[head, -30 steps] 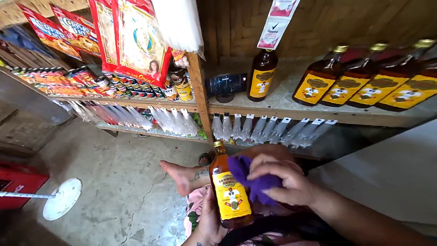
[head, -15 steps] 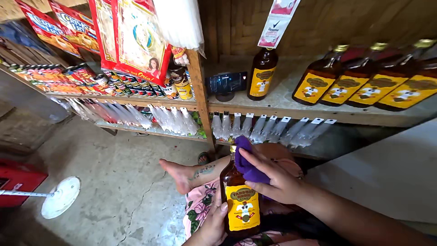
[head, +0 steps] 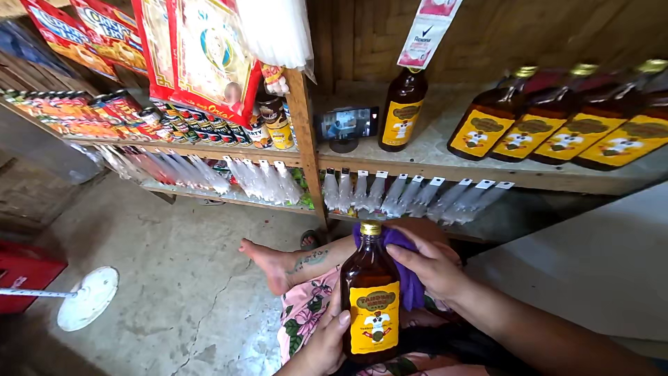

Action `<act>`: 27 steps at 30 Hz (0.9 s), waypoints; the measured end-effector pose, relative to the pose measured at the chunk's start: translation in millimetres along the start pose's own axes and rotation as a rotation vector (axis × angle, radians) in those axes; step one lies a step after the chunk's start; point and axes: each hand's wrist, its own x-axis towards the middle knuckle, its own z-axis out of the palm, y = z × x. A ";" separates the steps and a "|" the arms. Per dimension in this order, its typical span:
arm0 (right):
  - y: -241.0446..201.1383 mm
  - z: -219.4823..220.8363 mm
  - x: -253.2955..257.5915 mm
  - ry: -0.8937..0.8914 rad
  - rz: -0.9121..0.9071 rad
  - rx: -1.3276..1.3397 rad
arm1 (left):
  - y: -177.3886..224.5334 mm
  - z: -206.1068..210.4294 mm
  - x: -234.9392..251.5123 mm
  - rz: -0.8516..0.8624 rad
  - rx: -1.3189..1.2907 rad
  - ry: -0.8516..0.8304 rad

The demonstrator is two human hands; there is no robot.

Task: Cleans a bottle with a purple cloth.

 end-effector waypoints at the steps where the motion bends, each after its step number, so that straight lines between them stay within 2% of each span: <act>1: 1.0 0.0 -1.5 -0.016 -0.060 -0.050 | 0.0 0.0 -0.3 -0.006 -0.013 0.015; 5: 8.0 -6.0 -3.6 -0.172 -0.335 -0.364 | -0.5 -0.8 -1.7 -0.026 -0.076 0.056; 9: 13.1 -8.7 -3.9 -0.244 -0.448 -0.549 | 0.1 0.6 -2.7 -0.021 -0.107 0.103; 15: 16.2 -8.1 -3.6 -0.232 -0.485 -0.583 | -0.3 0.6 -2.3 0.008 -0.091 0.093; 19: 19.4 -6.8 -2.3 -0.191 -0.441 -0.465 | -0.7 -0.1 -0.6 0.011 -0.124 0.067; 27: 18.8 -7.0 -1.1 -0.142 -0.412 -0.335 | 5.9 -1.4 7.5 -0.139 -0.332 0.046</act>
